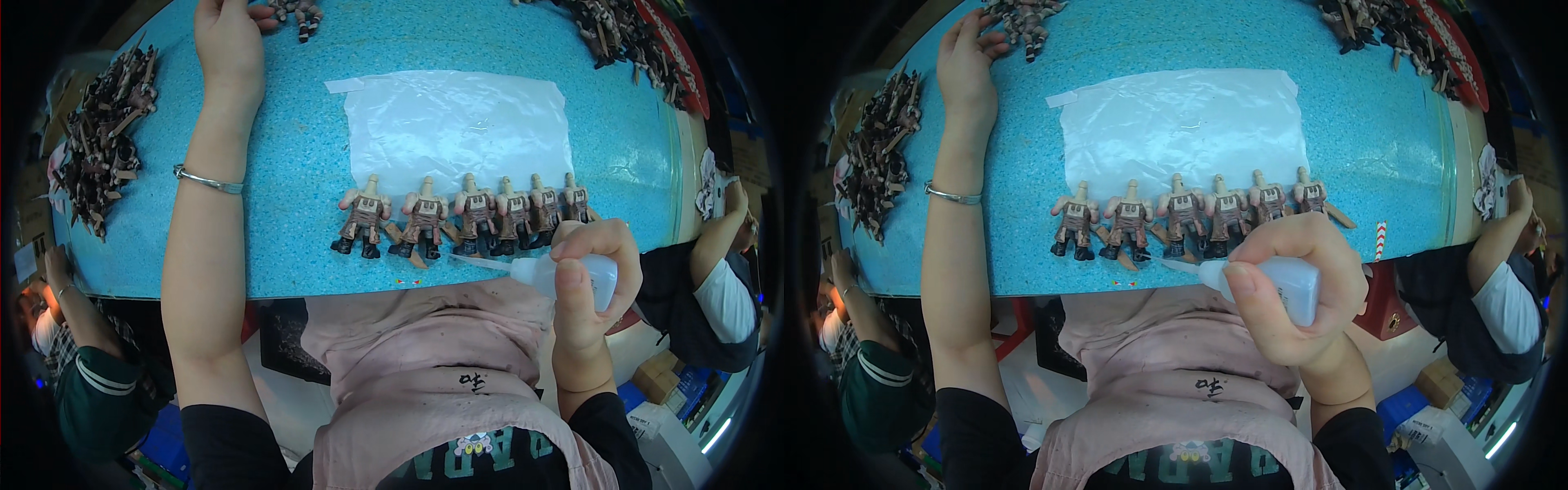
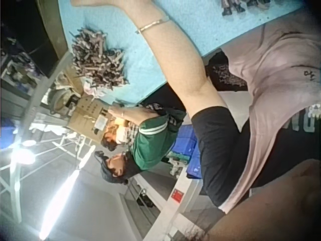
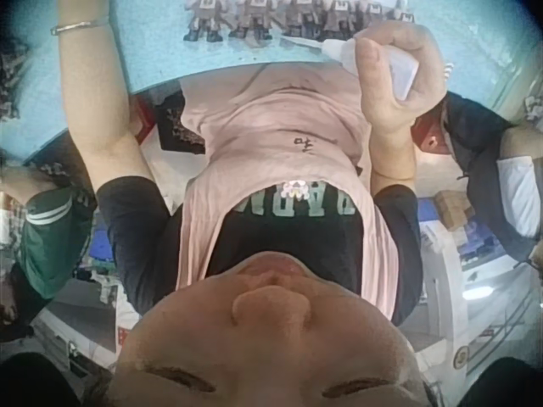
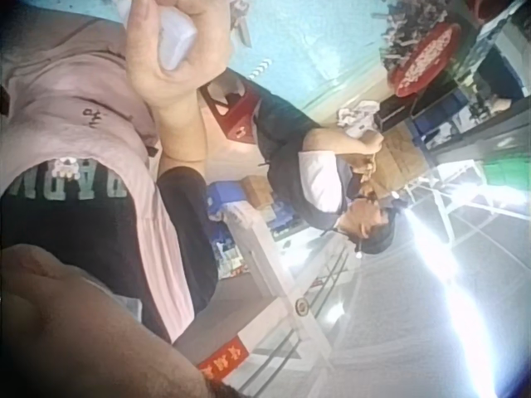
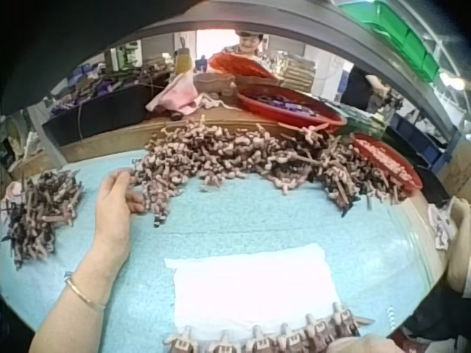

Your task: The person assembles toy figurines by joining parts together by hand, arranges them in a row on the table, and applies liquid adhesive to the figurines using a squeeze bottle.

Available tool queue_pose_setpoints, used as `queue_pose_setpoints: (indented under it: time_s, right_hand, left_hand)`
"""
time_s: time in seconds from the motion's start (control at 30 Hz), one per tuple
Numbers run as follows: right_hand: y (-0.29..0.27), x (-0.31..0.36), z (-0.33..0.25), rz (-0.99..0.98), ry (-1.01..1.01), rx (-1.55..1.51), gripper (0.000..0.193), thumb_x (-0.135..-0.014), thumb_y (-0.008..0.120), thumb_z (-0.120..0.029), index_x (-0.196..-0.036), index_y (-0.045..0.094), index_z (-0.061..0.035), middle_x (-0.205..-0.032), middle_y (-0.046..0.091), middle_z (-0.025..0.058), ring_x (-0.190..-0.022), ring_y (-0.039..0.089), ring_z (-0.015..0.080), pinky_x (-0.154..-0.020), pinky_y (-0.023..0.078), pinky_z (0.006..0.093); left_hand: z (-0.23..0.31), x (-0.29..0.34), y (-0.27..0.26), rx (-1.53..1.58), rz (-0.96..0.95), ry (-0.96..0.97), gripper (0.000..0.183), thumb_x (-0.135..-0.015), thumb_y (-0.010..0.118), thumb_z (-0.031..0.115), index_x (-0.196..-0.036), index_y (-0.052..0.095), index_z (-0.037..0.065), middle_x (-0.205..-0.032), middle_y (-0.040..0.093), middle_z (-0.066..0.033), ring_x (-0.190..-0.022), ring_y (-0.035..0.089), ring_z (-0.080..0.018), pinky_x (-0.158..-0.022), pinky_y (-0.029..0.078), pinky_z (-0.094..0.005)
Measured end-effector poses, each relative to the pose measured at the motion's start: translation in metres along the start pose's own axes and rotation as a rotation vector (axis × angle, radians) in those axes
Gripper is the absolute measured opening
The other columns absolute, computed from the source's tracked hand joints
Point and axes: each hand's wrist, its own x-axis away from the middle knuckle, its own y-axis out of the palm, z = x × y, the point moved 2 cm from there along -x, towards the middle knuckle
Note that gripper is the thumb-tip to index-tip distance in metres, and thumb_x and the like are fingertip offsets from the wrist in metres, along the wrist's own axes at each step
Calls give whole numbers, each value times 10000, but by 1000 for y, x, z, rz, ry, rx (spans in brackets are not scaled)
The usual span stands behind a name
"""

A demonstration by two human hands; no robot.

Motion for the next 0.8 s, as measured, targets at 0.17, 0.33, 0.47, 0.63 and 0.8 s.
queue_pose_setpoints:
  time_s: [0.17, 0.33, 0.47, 0.63, 0.8]
  right_hand:
    - [-1, 1, -1, -2, 31, -13, 111, -766, 670, -3, -839, 587, 7, -762, 639, 80, -614, 558, 85, -541, 420, 208]
    - [-2, 0, 1, -35, -9, 19, 114, -770, 673, -1, -849, 590, 8, -777, 639, 80, -616, 563, 88, -544, 426, 212]
    - [1, 1, 1, -36, -11, -16, 106, -781, 672, 0, -853, 595, 7, -791, 635, 79, -625, 572, 98, -551, 434, 218]
    - [0, -1, 0, -50, -27, 14, 106, -788, 675, -3, -861, 599, 10, -805, 633, 84, -632, 576, 103, -556, 436, 221]
    - [-1, -1, 1, -61, -53, 15, 109, -790, 674, -4, -870, 602, 13, -811, 632, 88, -632, 577, 105, -557, 437, 222]
  left_hand:
    - [-1, -1, 0, -4, -10, -13, 378, -976, 521, 233, -1232, 506, -45, -1121, 577, -138, -834, 589, -158, -732, 514, -282]
    - [1, 0, 0, -11, -30, 1, 374, -977, 519, 232, -1229, 510, -45, -1124, 575, -138, -846, 586, -155, -735, 512, -278]
    - [2, 1, -1, -13, -23, -7, 376, -979, 517, 232, -1232, 509, -46, -1139, 566, -140, -855, 583, -153, -739, 511, -277]
    - [3, 1, 0, -8, -14, -22, 381, -979, 518, 234, -1234, 506, -49, -1145, 559, -143, -861, 582, -155, -742, 509, -276]
    - [3, 0, -1, -18, -15, -24, 386, -980, 515, 232, -1239, 500, -53, -1146, 560, -143, -861, 581, -158, -739, 507, -279]
